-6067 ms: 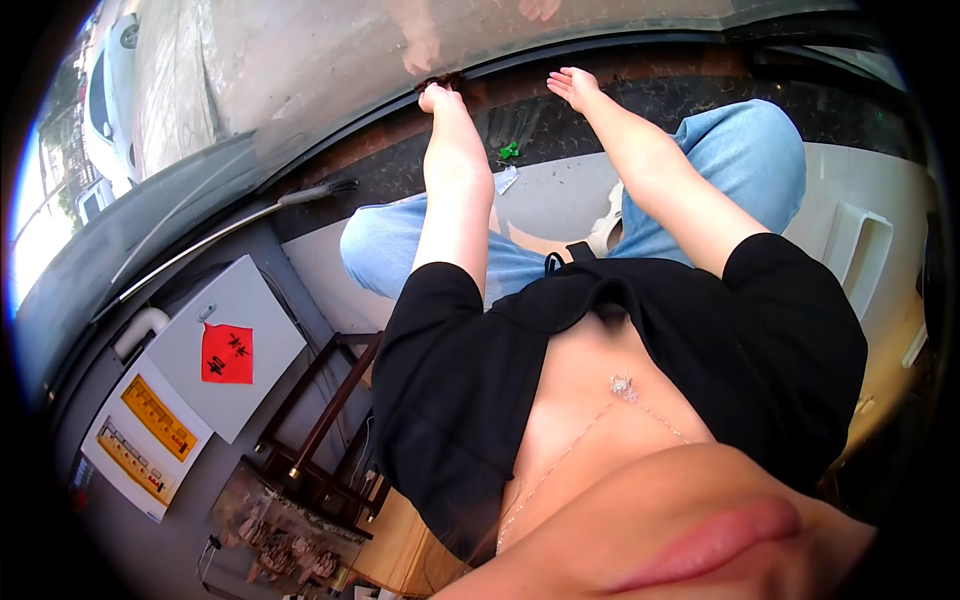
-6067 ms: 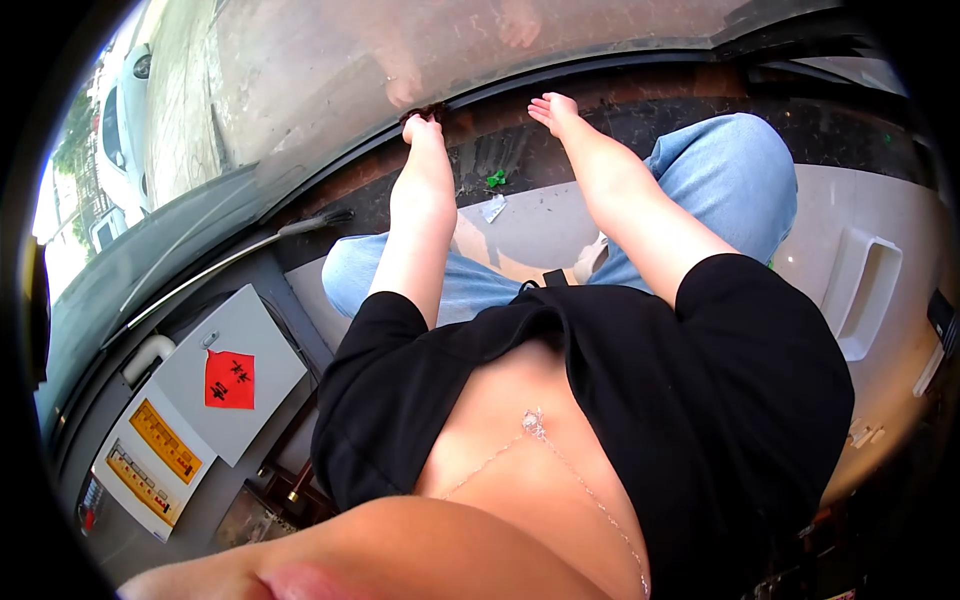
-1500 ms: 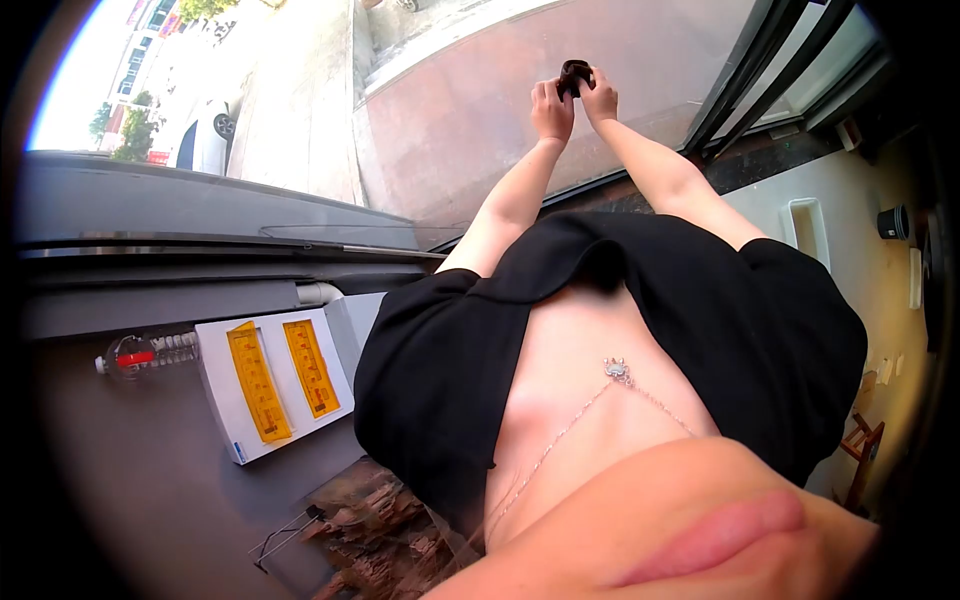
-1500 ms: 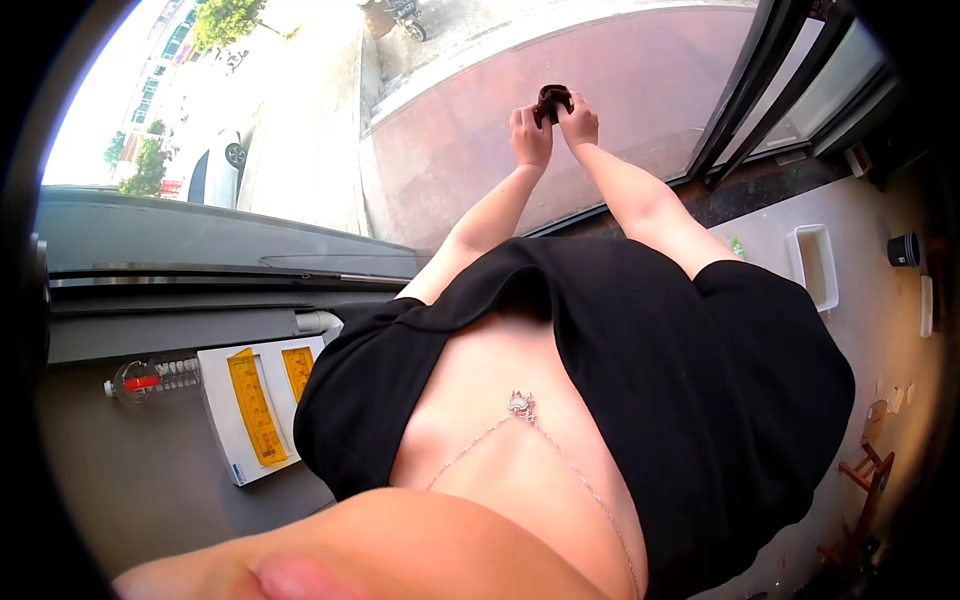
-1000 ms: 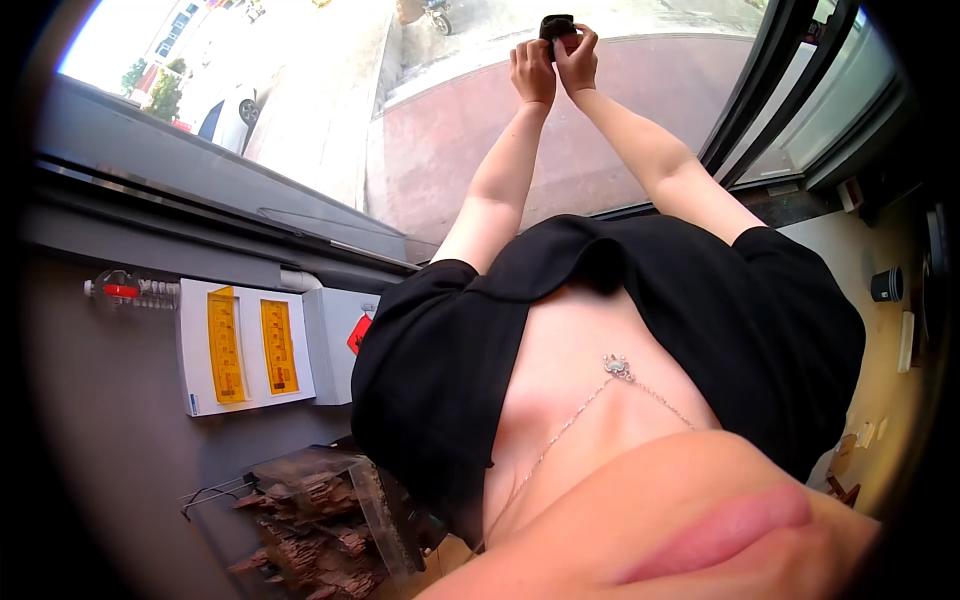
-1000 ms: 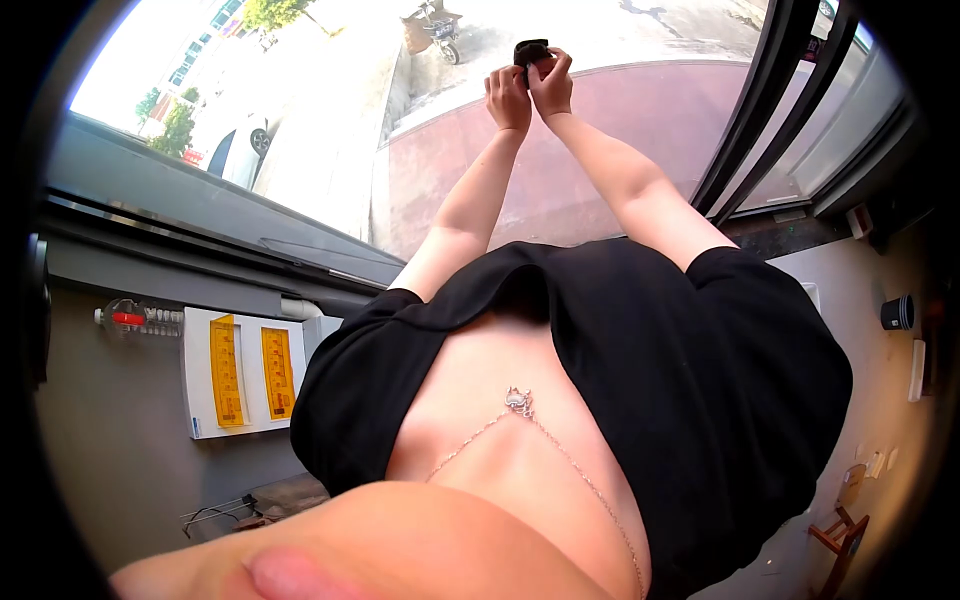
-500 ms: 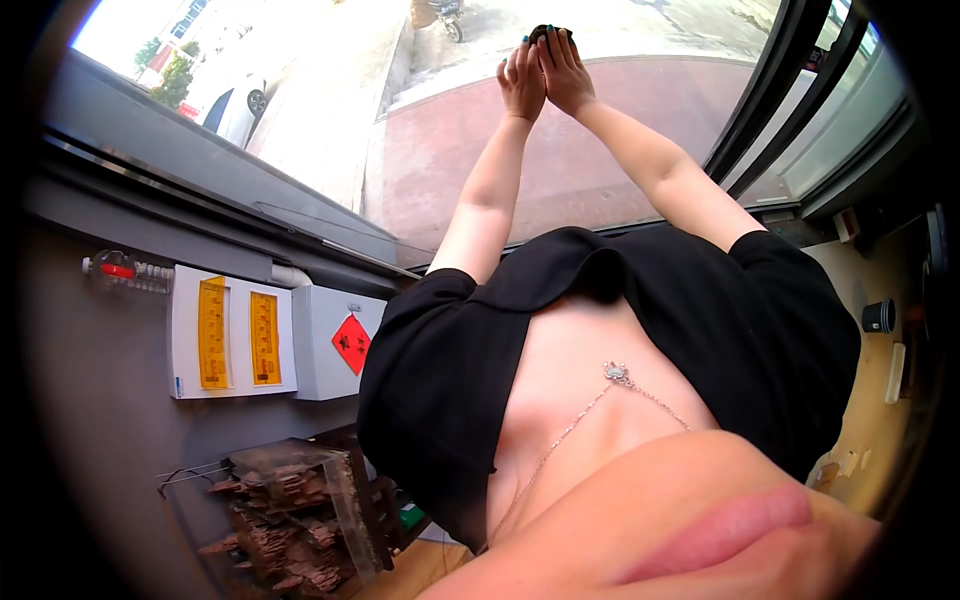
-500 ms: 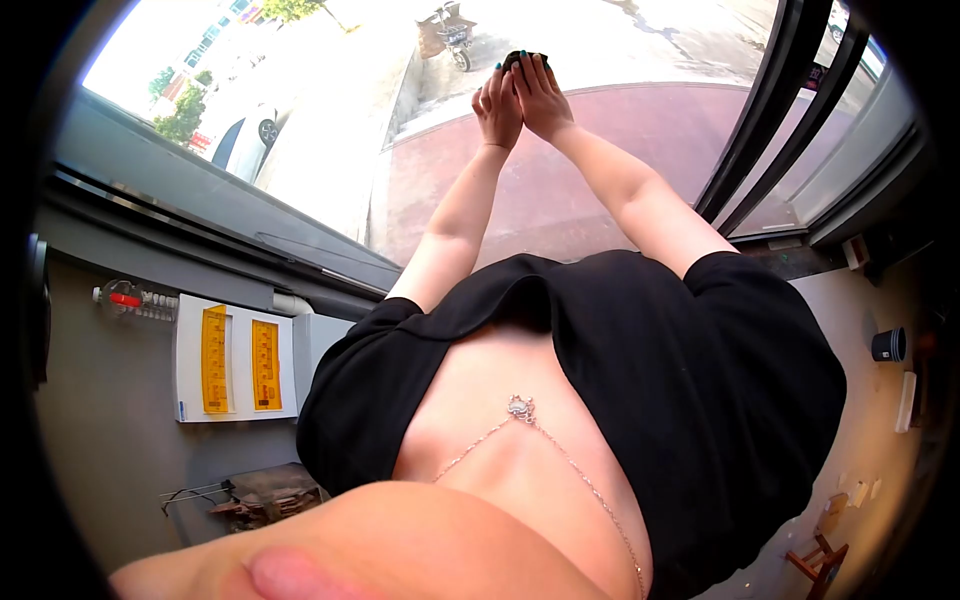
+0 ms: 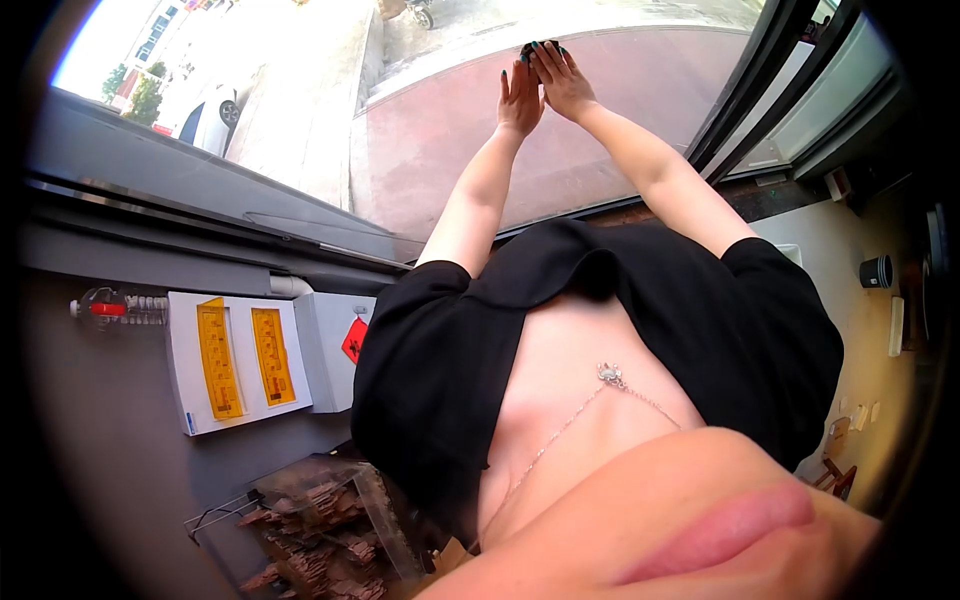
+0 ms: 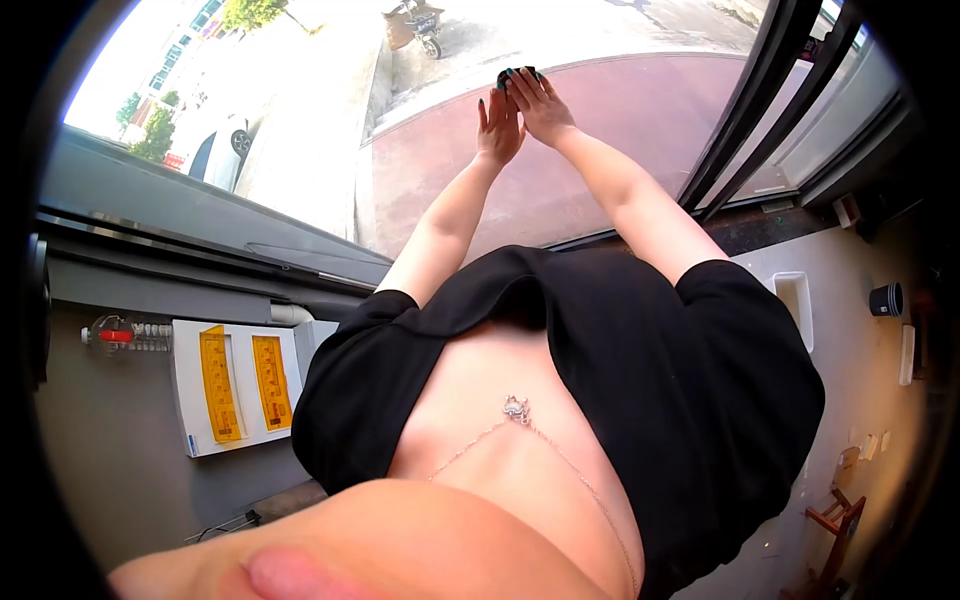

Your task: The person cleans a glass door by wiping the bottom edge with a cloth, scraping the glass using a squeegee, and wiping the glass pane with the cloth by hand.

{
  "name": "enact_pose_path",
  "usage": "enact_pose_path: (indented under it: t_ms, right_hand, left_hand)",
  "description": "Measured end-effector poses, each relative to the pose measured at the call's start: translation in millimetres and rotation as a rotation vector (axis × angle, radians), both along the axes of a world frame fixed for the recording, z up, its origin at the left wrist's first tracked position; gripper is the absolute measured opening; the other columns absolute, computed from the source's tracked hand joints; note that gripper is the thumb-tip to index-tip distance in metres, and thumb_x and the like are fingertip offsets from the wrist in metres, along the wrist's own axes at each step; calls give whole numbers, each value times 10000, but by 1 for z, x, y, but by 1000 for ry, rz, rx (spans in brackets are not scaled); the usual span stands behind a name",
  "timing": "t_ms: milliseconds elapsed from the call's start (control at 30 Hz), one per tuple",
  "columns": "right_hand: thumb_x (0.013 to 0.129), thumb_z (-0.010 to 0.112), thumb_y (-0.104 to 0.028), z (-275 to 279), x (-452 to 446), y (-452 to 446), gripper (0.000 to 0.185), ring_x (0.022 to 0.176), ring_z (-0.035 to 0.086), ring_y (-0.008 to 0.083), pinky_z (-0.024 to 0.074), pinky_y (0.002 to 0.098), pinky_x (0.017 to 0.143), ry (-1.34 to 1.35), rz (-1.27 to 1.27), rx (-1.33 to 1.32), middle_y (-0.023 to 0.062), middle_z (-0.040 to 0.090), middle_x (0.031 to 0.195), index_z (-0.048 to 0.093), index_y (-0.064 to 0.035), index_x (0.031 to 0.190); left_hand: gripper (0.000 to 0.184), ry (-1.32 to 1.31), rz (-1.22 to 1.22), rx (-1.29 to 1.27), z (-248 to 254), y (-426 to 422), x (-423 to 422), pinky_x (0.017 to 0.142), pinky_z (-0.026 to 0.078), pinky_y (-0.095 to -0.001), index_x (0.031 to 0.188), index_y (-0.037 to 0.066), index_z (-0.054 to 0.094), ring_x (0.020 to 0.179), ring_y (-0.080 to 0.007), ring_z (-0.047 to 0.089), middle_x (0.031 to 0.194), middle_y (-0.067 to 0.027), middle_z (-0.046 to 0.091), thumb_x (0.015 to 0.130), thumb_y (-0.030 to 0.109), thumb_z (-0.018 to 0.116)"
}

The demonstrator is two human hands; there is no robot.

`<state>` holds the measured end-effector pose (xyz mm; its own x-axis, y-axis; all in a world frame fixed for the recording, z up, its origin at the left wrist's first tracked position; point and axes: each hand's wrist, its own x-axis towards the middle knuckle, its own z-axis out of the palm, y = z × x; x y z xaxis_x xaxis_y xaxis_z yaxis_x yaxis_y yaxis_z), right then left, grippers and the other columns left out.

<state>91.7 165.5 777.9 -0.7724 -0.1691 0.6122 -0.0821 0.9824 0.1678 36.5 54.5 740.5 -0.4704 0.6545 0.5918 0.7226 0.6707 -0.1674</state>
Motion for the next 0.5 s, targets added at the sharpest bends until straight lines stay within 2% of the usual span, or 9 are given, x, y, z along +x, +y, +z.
enact_pose_path:
  t_ms: [100,200,333,500]
  right_hand:
    - [756,319,-164,12,-7,13,470,1185,99,265,112,363,960,55,-207,32,140,138,1267,227,-1,1187]
    - [756,316,-162,40,-11,35,468,1180,105,283,115,366,959,188,-311,-48,170,146,1256,226,18,1178]
    - [742,341,-116,75,-15,57,477,1155,138,337,164,378,950,356,-123,-180,215,164,1230,207,53,1166]
    - [726,378,-118,68,-19,44,497,1133,141,395,181,403,936,329,-83,-203,251,160,1215,207,60,1158]
  left_hand:
    - [520,120,-27,69,18,31,-6,934,109,-384,1179,29,258,1165,-220,163,1232,-111,236,712,219,385]
    - [510,258,-48,36,55,59,-13,938,83,-392,1187,30,244,1171,-221,140,1235,-101,233,729,219,362]
    - [489,230,-109,145,98,81,-14,937,78,-385,1188,45,249,1168,-210,157,1241,-89,229,737,206,351]
    - [442,269,-106,224,90,65,-15,933,92,-387,1154,41,320,1155,-204,206,1222,-92,276,741,196,349]
